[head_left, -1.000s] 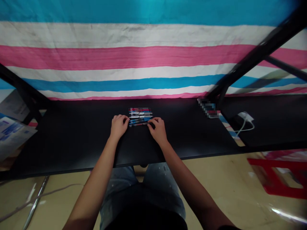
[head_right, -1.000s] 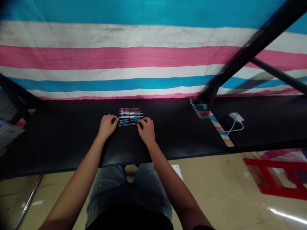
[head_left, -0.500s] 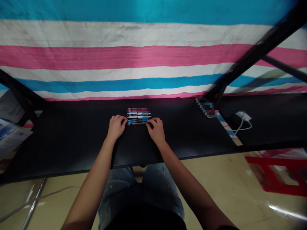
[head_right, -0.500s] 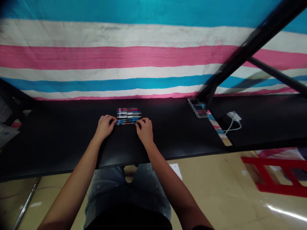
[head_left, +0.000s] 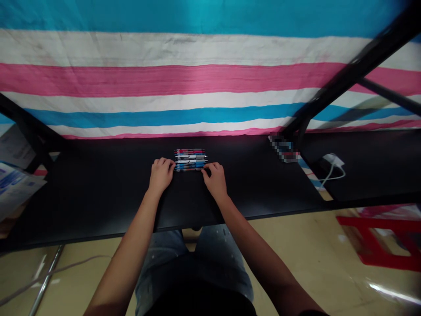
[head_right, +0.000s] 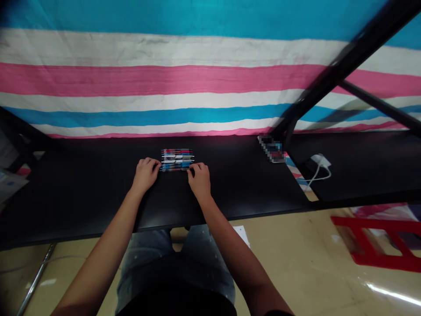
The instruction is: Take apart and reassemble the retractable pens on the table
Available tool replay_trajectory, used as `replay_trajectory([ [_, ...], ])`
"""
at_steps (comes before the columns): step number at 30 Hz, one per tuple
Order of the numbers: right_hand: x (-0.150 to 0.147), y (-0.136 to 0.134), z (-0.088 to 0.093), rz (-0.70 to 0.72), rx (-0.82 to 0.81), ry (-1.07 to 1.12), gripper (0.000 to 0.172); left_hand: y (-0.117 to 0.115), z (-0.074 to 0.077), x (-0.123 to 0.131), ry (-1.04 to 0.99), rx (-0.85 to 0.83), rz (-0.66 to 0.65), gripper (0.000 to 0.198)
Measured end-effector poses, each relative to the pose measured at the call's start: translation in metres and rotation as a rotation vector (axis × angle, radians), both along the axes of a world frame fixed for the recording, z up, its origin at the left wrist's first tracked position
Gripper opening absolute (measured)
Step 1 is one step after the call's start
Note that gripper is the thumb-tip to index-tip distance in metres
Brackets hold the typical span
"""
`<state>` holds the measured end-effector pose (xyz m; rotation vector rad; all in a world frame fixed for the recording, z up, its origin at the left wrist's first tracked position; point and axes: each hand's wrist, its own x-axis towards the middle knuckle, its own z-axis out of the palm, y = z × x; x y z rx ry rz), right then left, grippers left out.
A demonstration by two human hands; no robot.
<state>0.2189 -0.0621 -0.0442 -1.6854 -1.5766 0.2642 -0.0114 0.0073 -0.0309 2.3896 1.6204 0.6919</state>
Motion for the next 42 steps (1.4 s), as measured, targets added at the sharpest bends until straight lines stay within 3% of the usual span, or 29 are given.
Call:
replay_trajectory([
  [9, -0.002, 0.003, 0.001, -0.033, -0.011, -0.021, 0.015, -0.003, 0.006, 0.002, -0.138, 0.011, 0.04, 0.015],
  [12, -0.003, 0.003, 0.002, -0.044, -0.009, -0.028, 0.014, -0.008, 0.009, 0.004, -0.193, 0.012, 0.0, 0.013],
  [20, -0.007, 0.001, 0.005, -0.077, -0.001, -0.077, 0.015, -0.014, 0.01, 0.003, -0.206, 0.041, -0.101, 0.033],
  [25, -0.007, 0.002, 0.003, -0.079, 0.012, -0.071, 0.016, -0.011, 0.006, 0.001, -0.238, 0.067, -0.096, 0.015],
  [31, -0.007, 0.002, 0.001, -0.079, 0.033, -0.029, 0.024, -0.01, 0.003, 0.003, -0.25, 0.077, -0.085, 0.011],
  [37, -0.01, 0.005, -0.004, -0.079, 0.079, 0.136, 0.045, -0.023, 0.002, 0.028, -0.463, 0.098, 0.017, 0.021],
  [42, -0.002, 0.033, -0.008, -0.119, 0.076, 0.318, 0.052, -0.014, -0.001, 0.037, -0.655, 0.024, 0.119, 0.035],
])
